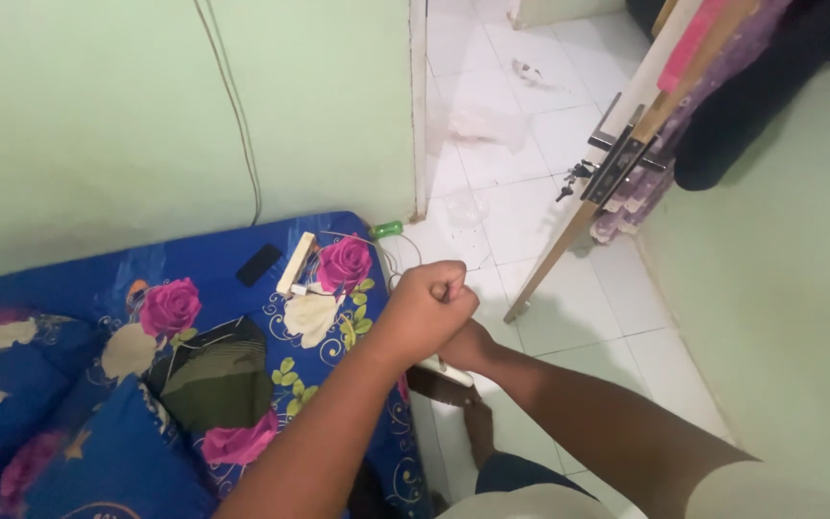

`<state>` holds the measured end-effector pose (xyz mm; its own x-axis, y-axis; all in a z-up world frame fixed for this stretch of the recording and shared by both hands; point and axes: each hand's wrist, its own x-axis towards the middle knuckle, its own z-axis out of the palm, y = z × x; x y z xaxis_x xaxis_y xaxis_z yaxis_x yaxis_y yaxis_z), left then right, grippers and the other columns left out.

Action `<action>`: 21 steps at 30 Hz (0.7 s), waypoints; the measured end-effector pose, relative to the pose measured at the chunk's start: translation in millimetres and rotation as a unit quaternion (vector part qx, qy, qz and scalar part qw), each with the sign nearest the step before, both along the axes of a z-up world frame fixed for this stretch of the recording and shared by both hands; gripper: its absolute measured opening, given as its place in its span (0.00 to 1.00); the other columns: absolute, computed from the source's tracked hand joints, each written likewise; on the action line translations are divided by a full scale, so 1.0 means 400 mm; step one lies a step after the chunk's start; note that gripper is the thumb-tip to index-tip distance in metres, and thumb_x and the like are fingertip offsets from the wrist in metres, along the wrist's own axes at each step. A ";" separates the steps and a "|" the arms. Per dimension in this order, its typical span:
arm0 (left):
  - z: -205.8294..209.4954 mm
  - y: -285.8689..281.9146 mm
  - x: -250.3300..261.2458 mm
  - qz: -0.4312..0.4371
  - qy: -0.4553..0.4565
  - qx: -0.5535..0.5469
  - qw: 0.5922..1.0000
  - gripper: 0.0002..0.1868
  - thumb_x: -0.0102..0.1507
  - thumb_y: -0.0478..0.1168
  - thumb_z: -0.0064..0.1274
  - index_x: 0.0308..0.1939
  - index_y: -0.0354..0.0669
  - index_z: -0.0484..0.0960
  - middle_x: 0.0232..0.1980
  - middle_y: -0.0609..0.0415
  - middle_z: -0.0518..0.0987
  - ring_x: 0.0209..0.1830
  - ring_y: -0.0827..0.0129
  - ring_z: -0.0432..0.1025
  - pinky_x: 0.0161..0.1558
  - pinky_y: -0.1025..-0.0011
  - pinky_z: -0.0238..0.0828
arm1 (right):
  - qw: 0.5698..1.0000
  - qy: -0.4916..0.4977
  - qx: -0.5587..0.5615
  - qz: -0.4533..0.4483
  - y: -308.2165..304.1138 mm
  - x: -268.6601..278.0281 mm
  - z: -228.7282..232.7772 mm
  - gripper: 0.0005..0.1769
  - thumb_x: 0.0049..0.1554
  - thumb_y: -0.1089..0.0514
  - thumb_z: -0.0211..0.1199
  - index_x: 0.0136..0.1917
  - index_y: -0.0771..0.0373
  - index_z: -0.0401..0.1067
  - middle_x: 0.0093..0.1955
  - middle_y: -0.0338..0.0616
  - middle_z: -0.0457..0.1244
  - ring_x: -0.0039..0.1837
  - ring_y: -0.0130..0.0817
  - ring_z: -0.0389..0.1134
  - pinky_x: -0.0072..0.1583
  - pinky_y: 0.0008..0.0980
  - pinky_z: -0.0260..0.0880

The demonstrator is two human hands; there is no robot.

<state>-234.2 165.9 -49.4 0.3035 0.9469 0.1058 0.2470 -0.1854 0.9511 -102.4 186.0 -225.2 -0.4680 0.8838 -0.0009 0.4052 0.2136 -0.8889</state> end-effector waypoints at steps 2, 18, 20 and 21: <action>-0.021 0.066 0.019 -0.005 -0.013 0.012 1.000 0.16 0.57 0.34 0.53 0.21 0.40 0.62 0.20 0.59 0.56 0.24 0.80 0.50 0.23 0.71 0.51 | 0.998 -0.049 0.037 -0.005 0.052 0.015 -0.021 0.21 0.59 0.56 0.59 0.64 0.64 0.66 0.59 0.51 0.67 0.61 0.40 0.69 0.57 0.40 0.68; -0.062 0.576 0.199 -0.031 -0.034 0.034 0.998 0.16 0.57 0.32 0.52 0.23 0.40 0.59 0.22 0.59 0.56 0.25 0.76 0.51 0.26 0.72 0.54 | 0.994 -0.088 0.031 -0.061 0.575 0.176 0.037 0.22 0.52 0.49 0.67 0.55 0.61 0.67 0.53 0.44 0.67 0.56 0.37 0.70 0.54 0.40 0.69; -0.062 0.610 0.203 -0.040 -0.034 0.069 0.996 0.16 0.58 0.32 0.53 0.23 0.40 0.59 0.22 0.59 0.57 0.25 0.77 0.52 0.26 0.72 0.55 | 0.993 -0.074 0.031 -0.081 0.600 0.179 0.086 0.22 0.51 0.50 0.68 0.54 0.60 0.67 0.52 0.43 0.66 0.55 0.37 0.70 0.53 0.39 0.69; -0.065 0.622 0.208 -0.042 -0.033 0.069 0.996 0.16 0.58 0.32 0.53 0.23 0.40 0.59 0.22 0.59 0.57 0.25 0.77 0.52 0.26 0.72 0.55 | 0.993 -0.073 0.031 -0.083 0.619 0.185 0.086 0.22 0.51 0.50 0.68 0.54 0.60 0.67 0.52 0.43 0.66 0.55 0.37 0.70 0.53 0.39 0.69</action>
<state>-151.0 414.6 -75.2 0.3685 0.8938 0.2556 0.1629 -0.3328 0.9288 -28.2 433.7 -190.9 -0.3154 0.9490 -0.0008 0.5626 0.1863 -0.8055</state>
